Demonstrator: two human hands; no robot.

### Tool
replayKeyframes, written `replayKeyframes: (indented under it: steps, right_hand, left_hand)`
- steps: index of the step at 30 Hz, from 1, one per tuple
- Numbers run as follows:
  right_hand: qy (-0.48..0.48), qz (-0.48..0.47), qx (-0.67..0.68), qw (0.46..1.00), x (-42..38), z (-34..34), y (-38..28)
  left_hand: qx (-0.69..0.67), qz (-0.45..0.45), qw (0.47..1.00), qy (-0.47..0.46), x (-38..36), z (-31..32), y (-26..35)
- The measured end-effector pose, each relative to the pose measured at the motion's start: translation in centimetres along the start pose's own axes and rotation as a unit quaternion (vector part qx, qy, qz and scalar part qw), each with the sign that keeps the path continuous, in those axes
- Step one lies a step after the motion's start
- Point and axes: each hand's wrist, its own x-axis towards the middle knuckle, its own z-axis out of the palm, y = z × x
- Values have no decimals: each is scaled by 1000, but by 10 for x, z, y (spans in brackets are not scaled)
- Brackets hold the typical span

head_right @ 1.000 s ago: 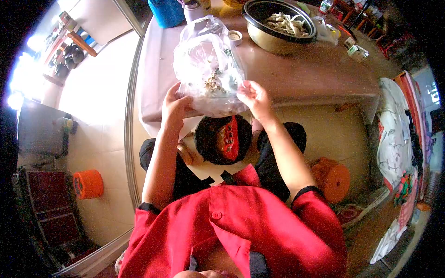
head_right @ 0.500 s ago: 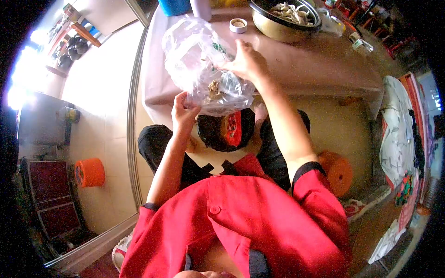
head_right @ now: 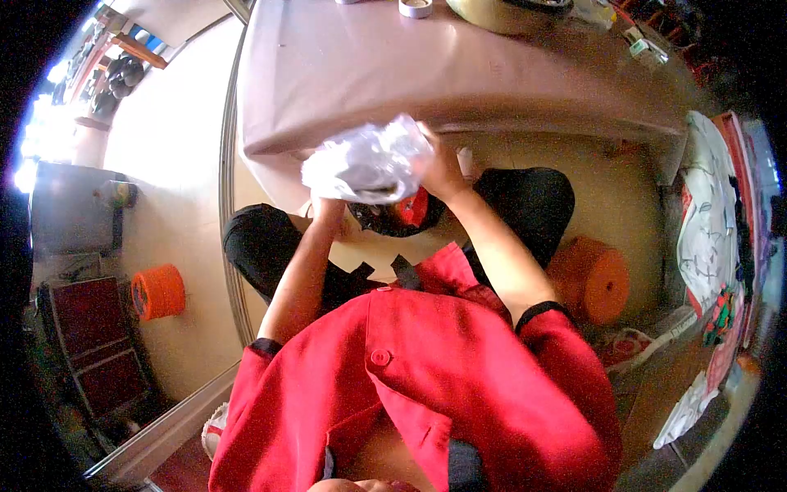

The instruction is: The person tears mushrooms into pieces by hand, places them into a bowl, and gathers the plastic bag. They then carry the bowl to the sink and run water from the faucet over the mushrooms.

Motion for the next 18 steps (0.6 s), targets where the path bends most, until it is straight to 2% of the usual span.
replayKeyframes:
  steps: [1,2,4,5,6,8,9,10,11,13,14,15,16,17,18]
  right_hand:
    - [0,1,47,999,-20,4,12]
    - [-37,36,29,998,-31,10,26]
    - [-115,102,-14,988,-51,20,47]
    - [-82,74,3,994,-56,22,60]
    - [-49,45,19,998,-60,24,71]
    - [-59,52,169,982,-53,16,77]
    - [-57,54,169,983,-63,27,105]
    - [-70,149,384,908,-83,51,151]
    - [-68,153,310,936,-79,49,139]
    - [-65,163,156,972,-72,43,112]
    - [-51,196,259,944,-60,33,88]
    - [-37,233,359,903,-61,29,78]
    - [-66,95,99,988,-64,36,99]
    - [-60,94,96,989,-73,40,115]
    - [-52,93,109,988,-68,38,109]
  left_hand:
    - [-119,-66,991,-13,-3,-1,0]
    - [-262,-157,952,-22,-8,-2,0]
    - [-461,-282,841,-9,-7,-5,1]
    - [-539,-353,765,13,-3,-6,6]
    - [-515,-361,776,35,1,-16,38]
    - [-523,-315,792,4,11,-15,21]
    - [-501,-294,814,10,11,-12,25]
    - [-479,-274,834,16,10,-10,30]
    - [-370,-244,897,8,4,-17,54]
    - [-447,-202,871,19,7,-11,37]
    - [-457,-152,876,-25,6,-11,34]
    - [-456,-158,875,-25,1,-10,35]
    - [-419,-203,885,-13,-5,-11,41]
    - [-382,-236,893,-2,2,-11,49]
    - [-376,-101,921,-21,6,-11,50]
